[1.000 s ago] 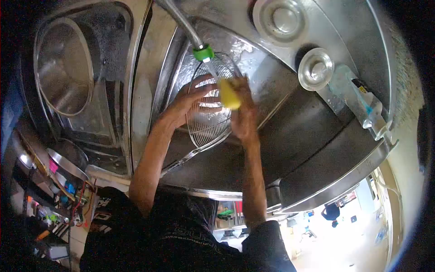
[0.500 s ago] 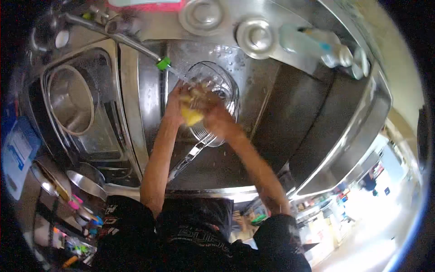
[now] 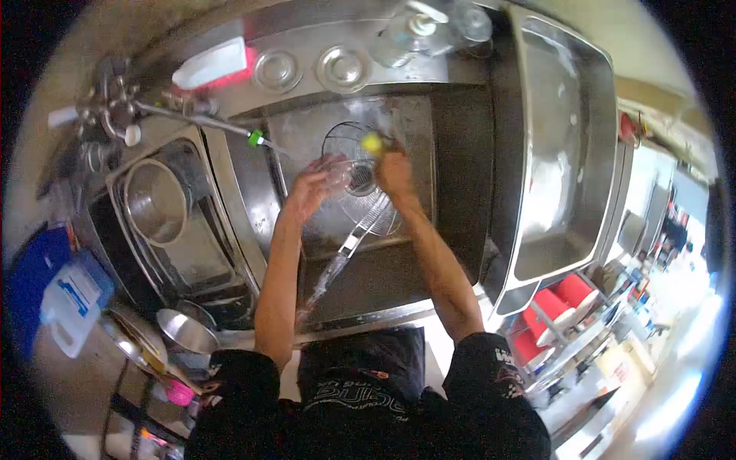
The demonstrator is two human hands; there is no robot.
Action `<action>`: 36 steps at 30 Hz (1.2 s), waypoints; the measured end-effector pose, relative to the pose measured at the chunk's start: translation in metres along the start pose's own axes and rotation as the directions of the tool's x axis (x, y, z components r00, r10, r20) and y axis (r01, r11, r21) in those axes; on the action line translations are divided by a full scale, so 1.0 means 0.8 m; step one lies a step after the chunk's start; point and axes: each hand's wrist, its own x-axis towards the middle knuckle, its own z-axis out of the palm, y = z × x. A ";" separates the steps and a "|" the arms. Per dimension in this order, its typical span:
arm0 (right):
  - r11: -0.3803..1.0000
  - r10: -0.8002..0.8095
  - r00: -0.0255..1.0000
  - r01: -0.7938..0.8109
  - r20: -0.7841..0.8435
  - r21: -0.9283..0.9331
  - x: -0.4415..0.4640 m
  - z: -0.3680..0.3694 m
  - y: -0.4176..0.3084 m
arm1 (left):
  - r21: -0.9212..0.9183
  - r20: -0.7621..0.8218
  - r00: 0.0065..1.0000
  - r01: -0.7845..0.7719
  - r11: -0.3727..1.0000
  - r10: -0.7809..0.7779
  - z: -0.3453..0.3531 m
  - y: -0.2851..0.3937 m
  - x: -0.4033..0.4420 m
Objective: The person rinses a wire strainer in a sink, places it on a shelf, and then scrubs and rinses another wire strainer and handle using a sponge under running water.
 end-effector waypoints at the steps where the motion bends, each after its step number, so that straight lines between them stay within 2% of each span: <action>1: 0.977 0.214 0.976 -0.215 -0.032 -0.016 -0.005 0.007 0.019 | 0.222 -0.097 0.991 0.107 0.969 -0.088 0.019 0.007 -0.004; 2: 0.986 0.128 0.991 -0.124 -0.032 0.115 -0.040 0.007 0.017 | 0.267 -0.045 0.986 0.168 0.949 -0.162 0.009 0.005 -0.001; 3: 0.971 0.060 0.997 -0.048 -0.046 0.235 -0.094 0.004 0.019 | 0.408 -0.104 0.986 0.163 0.898 -0.132 0.039 0.012 -0.010; 4: 0.978 0.028 0.994 -0.005 -0.107 0.209 -0.157 -0.001 0.002 | 0.539 -0.142 0.983 0.176 0.823 -0.117 0.067 0.008 -0.024; 5: 0.984 0.001 0.986 0.029 -0.169 0.175 -0.217 -0.022 -0.022 | 0.583 -0.108 0.994 0.082 0.808 -0.023 0.046 -0.011 -0.021; 6: 0.916 0.191 0.941 -0.069 -0.280 0.395 -0.272 -0.063 -0.045 | 0.616 -0.058 0.995 -0.026 0.788 0.078 0.011 -0.028 -0.011; 7: 0.795 0.373 0.857 -0.097 -0.356 0.599 -0.319 -0.089 -0.062 | 0.554 -0.057 0.991 -0.072 0.830 0.124 -0.009 -0.040 -0.010; 8: 0.719 0.555 0.761 -0.235 -0.336 0.655 -0.371 -0.086 -0.058 | 0.487 -0.079 0.980 -0.122 0.865 0.182 -0.020 -0.054 -0.022; 9: 0.621 0.699 0.647 -0.338 -0.305 0.707 -0.420 -0.089 -0.044 | 0.618 -0.159 0.981 0.014 0.786 0.107 -0.018 -0.068 -0.043; 10: 0.529 0.821 0.427 -0.319 -0.379 0.787 -0.451 -0.111 -0.030 | 0.724 -0.246 0.967 0.138 0.675 0.066 -0.015 -0.074 -0.064; 11: 0.443 0.895 0.185 -0.261 -0.406 0.858 -0.478 -0.132 -0.015 | 0.795 -0.241 0.965 0.132 0.593 0.108 0.005 -0.091 -0.089; 12: 0.515 0.851 0.124 -0.385 -0.510 0.766 -0.504 -0.143 0.015 | 0.810 -0.220 0.969 0.118 0.574 0.111 0.022 -0.103 -0.114; 13: 0.557 0.791 0.082 -0.508 -0.607 0.657 -0.523 -0.151 0.048 | 0.800 -0.286 0.956 0.276 0.533 -0.066 0.033 -0.112 -0.141; 14: 0.516 0.811 0.126 -0.614 -0.572 0.597 -0.529 -0.146 0.082 | 0.778 -0.356 0.905 0.426 0.462 -0.234 0.037 -0.112 -0.160; 15: 0.475 0.832 0.169 -0.710 -0.529 0.519 -0.526 -0.131 0.120 | 0.791 -0.352 0.908 0.417 0.447 -0.225 0.031 -0.112 -0.169; 17: 0.668 0.593 0.472 -0.741 -0.653 0.071 -0.501 -0.087 0.199 | 0.765 -0.312 0.921 0.389 0.513 -0.235 0.002 -0.120 -0.177; 19: 0.662 0.691 0.532 -0.738 -0.490 0.133 -0.462 -0.085 0.204 | 0.770 -0.327 0.920 0.393 0.503 -0.218 -0.006 -0.113 -0.194; 20: 0.617 0.758 0.541 -0.776 -0.365 0.131 -0.448 -0.058 0.232 | 0.817 -0.323 0.923 0.384 0.431 -0.209 0.025 -0.110 -0.212; 21: 0.618 0.772 0.535 -0.758 -0.344 0.207 -0.438 -0.048 0.245 | 0.854 -0.323 0.927 0.372 0.362 -0.191 0.050 -0.109 -0.230; 22: 0.801 0.443 0.535 -0.596 -0.719 0.050 -0.440 0.013 0.295 | 0.839 -0.390 0.913 0.404 0.364 -0.116 0.062 -0.112 -0.249; 23: 0.724 0.687 0.624 -0.541 -0.373 0.428 -0.458 -0.025 0.282 | 0.834 -0.410 0.910 0.403 0.376 -0.065 0.063 -0.111 -0.269; 24: 0.504 0.786 0.604 -0.508 -0.129 0.699 -0.468 -0.047 0.287 | 0.809 -0.400 0.912 0.398 0.433 -0.090 0.062 -0.111 -0.289; 25: 0.614 0.787 0.447 -0.493 -0.426 0.617 -0.474 -0.040 0.280 | 0.784 -0.381 0.917 0.389 0.484 -0.120 0.060 -0.106 -0.304; 26: 0.643 0.747 0.401 -0.237 -0.530 0.728 -0.486 -0.052 0.264 | 0.784 -0.388 0.918 0.378 0.493 -0.087 0.055 -0.101 -0.315; 27: 0.529 0.797 0.397 -0.094 -0.455 0.844 -0.494 -0.119 0.182 | 0.771 -0.360 0.919 0.391 0.504 -0.162 0.045 -0.098 -0.332; 28: 0.496 0.812 0.439 -0.172 -0.384 0.851 -0.502 -0.149 0.132 | 0.757 -0.329 0.913 0.407 0.510 -0.241 0.039 -0.096 -0.348; 29: 0.504 0.810 0.460 -0.229 -0.364 0.833 -0.496 -0.175 0.073 | 0.755 -0.339 0.914 0.406 0.515 -0.224 0.039 -0.095 -0.360; 30: 0.731 0.648 0.468 -0.160 -0.601 0.664 -0.481 -0.127 0.059 | 0.803 -0.362 0.908 0.419 0.425 -0.211 0.044 -0.095 -0.371; 31: 0.617 0.737 0.518 -0.251 -0.435 0.746 -0.458 -0.095 0.021 | 0.842 -0.380 0.903 0.427 0.330 -0.199 0.053 -0.096 -0.377; 32: 0.577 0.742 0.596 -0.335 -0.308 0.745 -0.429 -0.100 -0.023 | 0.868 -0.411 0.896 0.442 0.228 -0.170 0.074 -0.092 -0.382; 33: 0.692 0.602 0.633 -0.109 -0.488 0.713 -0.386 -0.073 -0.040 | 0.868 -0.409 0.898 0.438 0.233 -0.164 0.089 -0.088 -0.383; 34: 0.813 0.489 0.646 -0.094 -0.586 0.574 -0.346 -0.079 -0.066 | 0.895 -0.385 0.913 0.405 0.186 -0.135 0.103 -0.085 -0.384; 35: 0.673 0.435 0.722 0.136 -0.538 0.727 -0.308 -0.097 -0.078 | 0.919 -0.358 0.928 0.369 0.140 -0.103 0.110 -0.083 -0.384; 36: 0.690 0.362 0.748 0.186 -0.556 0.699 -0.273 -0.060 -0.080 | 0.920 -0.354 0.932 0.362 0.148 -0.082 0.107 -0.077 -0.382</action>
